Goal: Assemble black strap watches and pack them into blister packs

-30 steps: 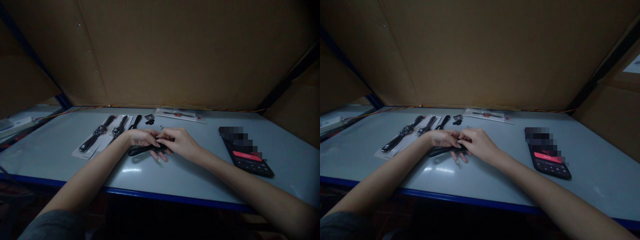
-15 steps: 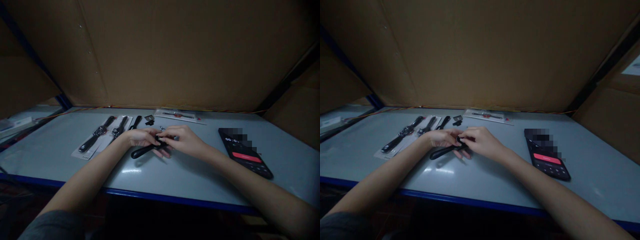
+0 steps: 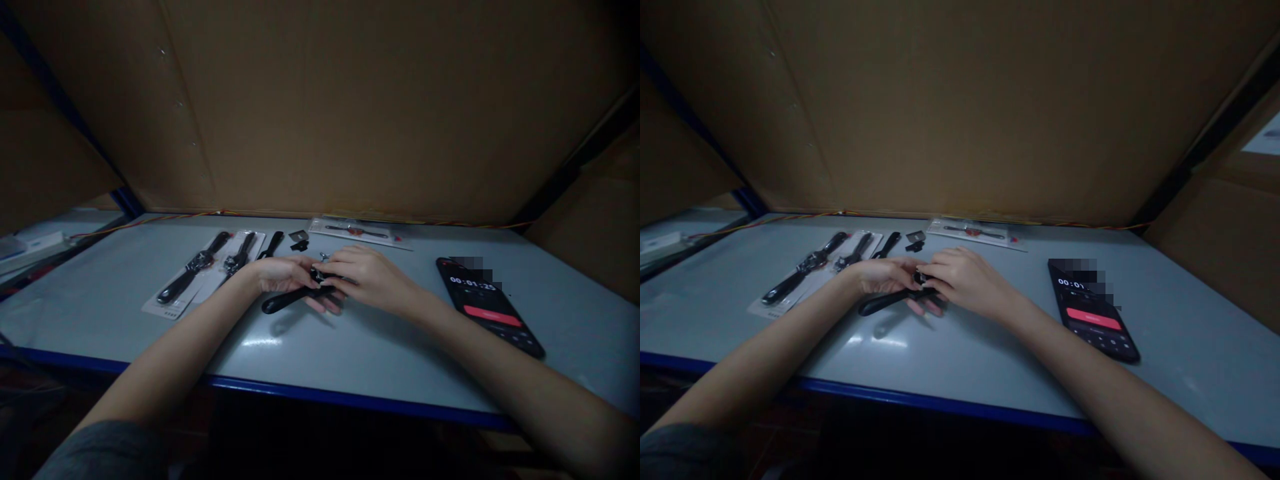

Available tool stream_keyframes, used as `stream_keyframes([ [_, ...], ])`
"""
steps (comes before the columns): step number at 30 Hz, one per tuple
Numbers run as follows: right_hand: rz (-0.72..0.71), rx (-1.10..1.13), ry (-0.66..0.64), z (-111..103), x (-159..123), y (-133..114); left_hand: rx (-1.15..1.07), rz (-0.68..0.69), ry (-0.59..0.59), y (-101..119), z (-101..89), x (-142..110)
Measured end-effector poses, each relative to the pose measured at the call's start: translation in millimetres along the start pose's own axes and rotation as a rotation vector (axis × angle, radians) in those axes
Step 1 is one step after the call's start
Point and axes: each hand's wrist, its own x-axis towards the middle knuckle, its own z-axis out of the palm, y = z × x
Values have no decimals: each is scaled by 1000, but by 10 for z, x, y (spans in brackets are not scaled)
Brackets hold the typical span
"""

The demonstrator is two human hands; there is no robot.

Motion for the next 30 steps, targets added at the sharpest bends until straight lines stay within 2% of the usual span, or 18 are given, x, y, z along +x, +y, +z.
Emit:
stream_keyframes([
  [9,14,38,65,41,23,4,-6,-5,-17,1,32,3],
  [16,251,261,244,170,41,-124,33,26,36,-4,107,22],
  [21,361,406,263,184,57,-190,33,49,69,-14,105,34],
  [24,342,415,258,148,50,-151,14,50,82,-13,84,33],
  [30,193,310,191,97,6,-21,-8,106,96,-7,50,31],
])
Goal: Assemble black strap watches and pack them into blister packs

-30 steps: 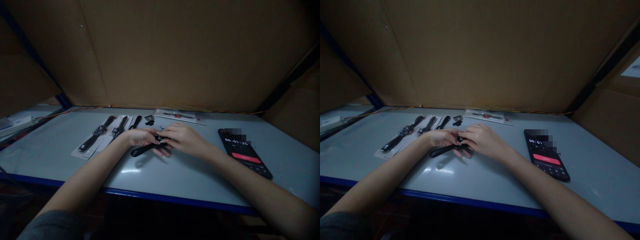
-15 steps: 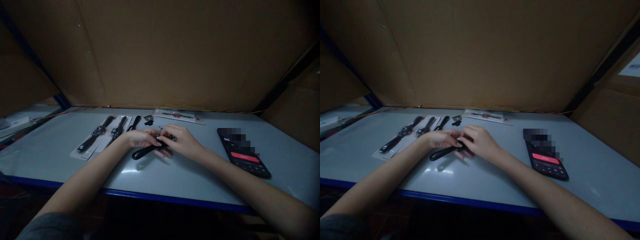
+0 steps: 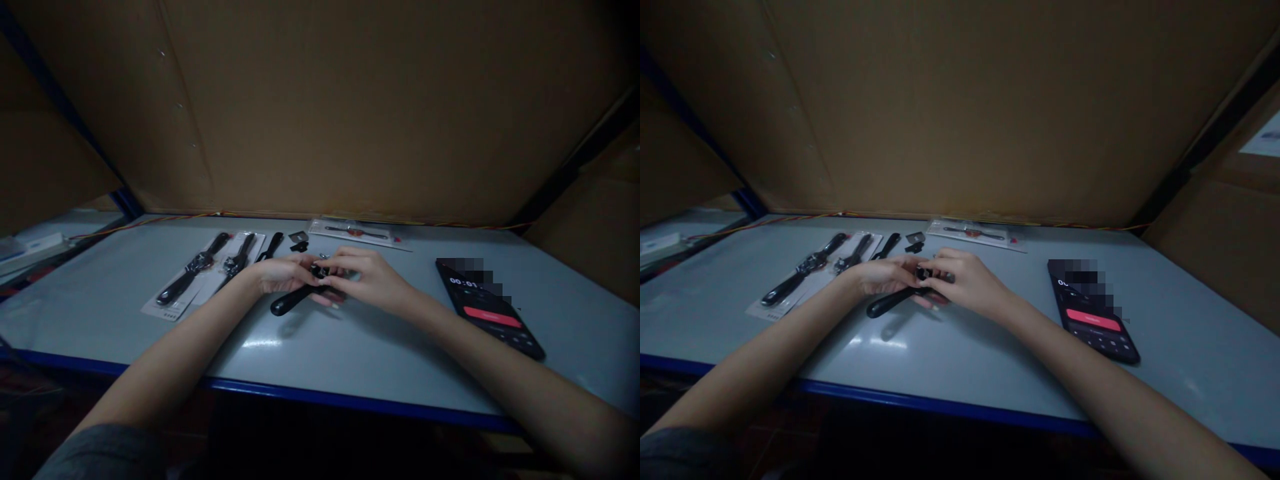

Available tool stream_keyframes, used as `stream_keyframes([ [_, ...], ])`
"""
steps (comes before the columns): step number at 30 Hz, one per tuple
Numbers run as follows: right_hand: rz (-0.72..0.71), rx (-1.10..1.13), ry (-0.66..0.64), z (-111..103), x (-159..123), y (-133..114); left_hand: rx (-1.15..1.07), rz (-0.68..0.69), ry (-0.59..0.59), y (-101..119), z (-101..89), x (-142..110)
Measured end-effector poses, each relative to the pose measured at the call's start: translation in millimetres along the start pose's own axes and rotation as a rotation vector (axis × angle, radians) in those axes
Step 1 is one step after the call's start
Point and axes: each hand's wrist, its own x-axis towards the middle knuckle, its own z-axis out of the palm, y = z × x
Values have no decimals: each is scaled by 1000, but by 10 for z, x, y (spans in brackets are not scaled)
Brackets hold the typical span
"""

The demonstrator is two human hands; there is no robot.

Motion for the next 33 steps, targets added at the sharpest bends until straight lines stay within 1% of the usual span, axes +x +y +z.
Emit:
stream_keyframes([
  [4,-60,-70,-31,-24,2,22,21,-9,0,-4,7,-6],
  [9,-180,-62,-116,-76,21,81,51,-27,-34,4,16,-15],
  [12,-225,-103,-117,-93,25,115,57,-33,-33,9,21,-12],
  [16,-180,-252,-105,-76,18,78,55,-40,-45,-1,21,-3],
  [18,-165,-290,-104,-60,15,38,46,-30,-37,-7,18,0],
  [25,-78,-217,-32,10,9,-38,5,79,65,-32,4,28],
  [28,-71,-228,-36,20,10,-51,13,77,62,-48,2,40],
  [33,-142,-190,-100,-46,26,-49,10,34,28,-51,-3,37],
])
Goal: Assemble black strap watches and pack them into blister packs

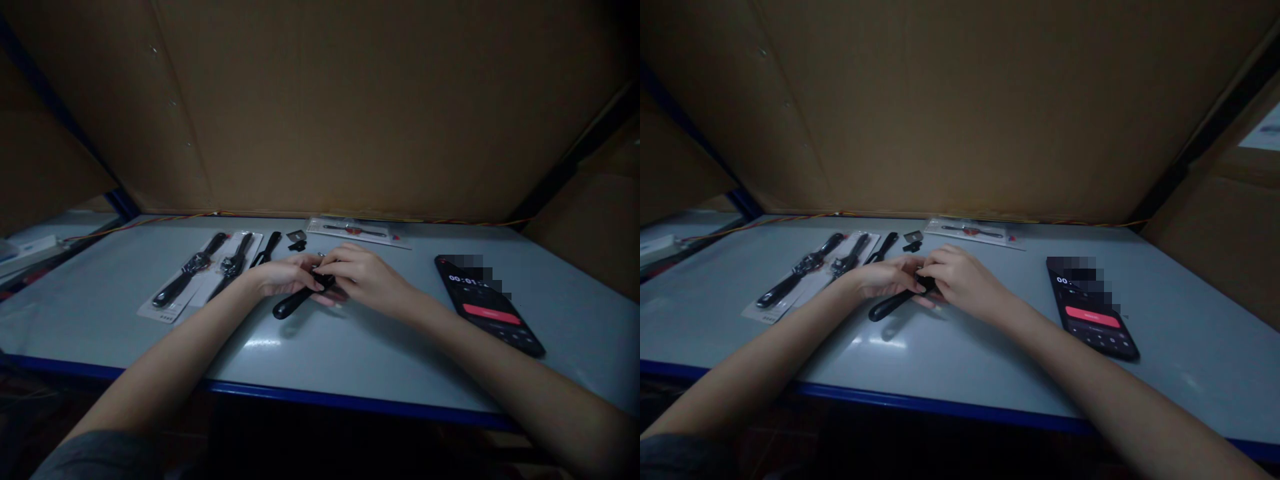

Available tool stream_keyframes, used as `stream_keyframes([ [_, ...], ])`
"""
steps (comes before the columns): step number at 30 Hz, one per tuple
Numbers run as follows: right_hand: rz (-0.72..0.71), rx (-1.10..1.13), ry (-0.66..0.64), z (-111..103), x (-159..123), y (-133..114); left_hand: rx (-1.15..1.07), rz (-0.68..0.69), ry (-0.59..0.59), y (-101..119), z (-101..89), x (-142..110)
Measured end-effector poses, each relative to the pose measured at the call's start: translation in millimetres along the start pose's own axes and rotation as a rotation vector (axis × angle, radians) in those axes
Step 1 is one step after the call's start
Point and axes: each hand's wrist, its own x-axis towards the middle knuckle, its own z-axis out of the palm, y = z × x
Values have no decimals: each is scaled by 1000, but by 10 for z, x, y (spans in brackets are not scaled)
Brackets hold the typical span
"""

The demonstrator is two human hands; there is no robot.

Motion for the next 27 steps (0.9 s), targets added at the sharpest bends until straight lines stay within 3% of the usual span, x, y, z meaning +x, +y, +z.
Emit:
stream_keyframes([
  [10,-31,28,47,44,-36,115,5,-13,17,8,5,7],
  [20,192,161,194,147,-24,32,30,-2,37,-8,64,18],
  [27,201,181,134,70,-15,22,5,17,67,-1,46,19],
])
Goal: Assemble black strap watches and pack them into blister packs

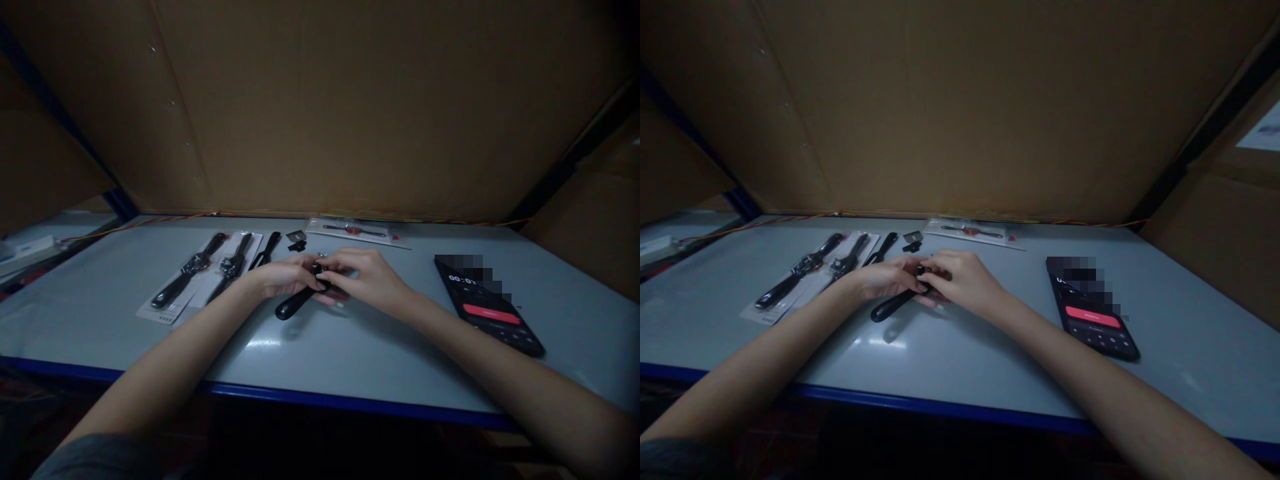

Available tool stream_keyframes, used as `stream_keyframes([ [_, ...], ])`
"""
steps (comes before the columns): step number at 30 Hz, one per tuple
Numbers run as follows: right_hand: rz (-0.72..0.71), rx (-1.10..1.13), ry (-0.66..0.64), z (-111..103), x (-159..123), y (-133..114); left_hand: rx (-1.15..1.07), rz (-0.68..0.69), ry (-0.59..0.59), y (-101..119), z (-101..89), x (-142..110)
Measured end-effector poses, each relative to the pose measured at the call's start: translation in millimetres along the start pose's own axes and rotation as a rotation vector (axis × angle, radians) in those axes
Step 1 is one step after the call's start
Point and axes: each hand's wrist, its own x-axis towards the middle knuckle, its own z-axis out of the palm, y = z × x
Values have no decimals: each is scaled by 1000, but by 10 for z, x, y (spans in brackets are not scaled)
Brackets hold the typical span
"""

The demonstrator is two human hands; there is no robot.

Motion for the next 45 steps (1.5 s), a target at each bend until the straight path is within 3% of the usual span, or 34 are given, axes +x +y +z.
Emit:
stream_keyframes([
  [3,-3,60,-65,-74,18,30,-1,-10,-10,14,-13,-6],
  [8,-3,33,-58,-112,37,62,20,-38,3,36,22,-22],
  [13,9,-151,2,-11,27,27,-3,-44,2,14,40,-11],
  [18,96,0,33,82,6,-20,-18,-16,43,-10,42,-1],
  [27,10,-80,29,-26,16,70,-60,27,69,13,-31,-4],
  [32,39,-219,31,19,16,52,-43,1,91,18,30,-6],
  [39,60,-132,27,33,19,35,-27,7,98,9,27,-2],
  [45,2,-219,-28,-71,32,53,-36,14,105,18,22,-1],
])
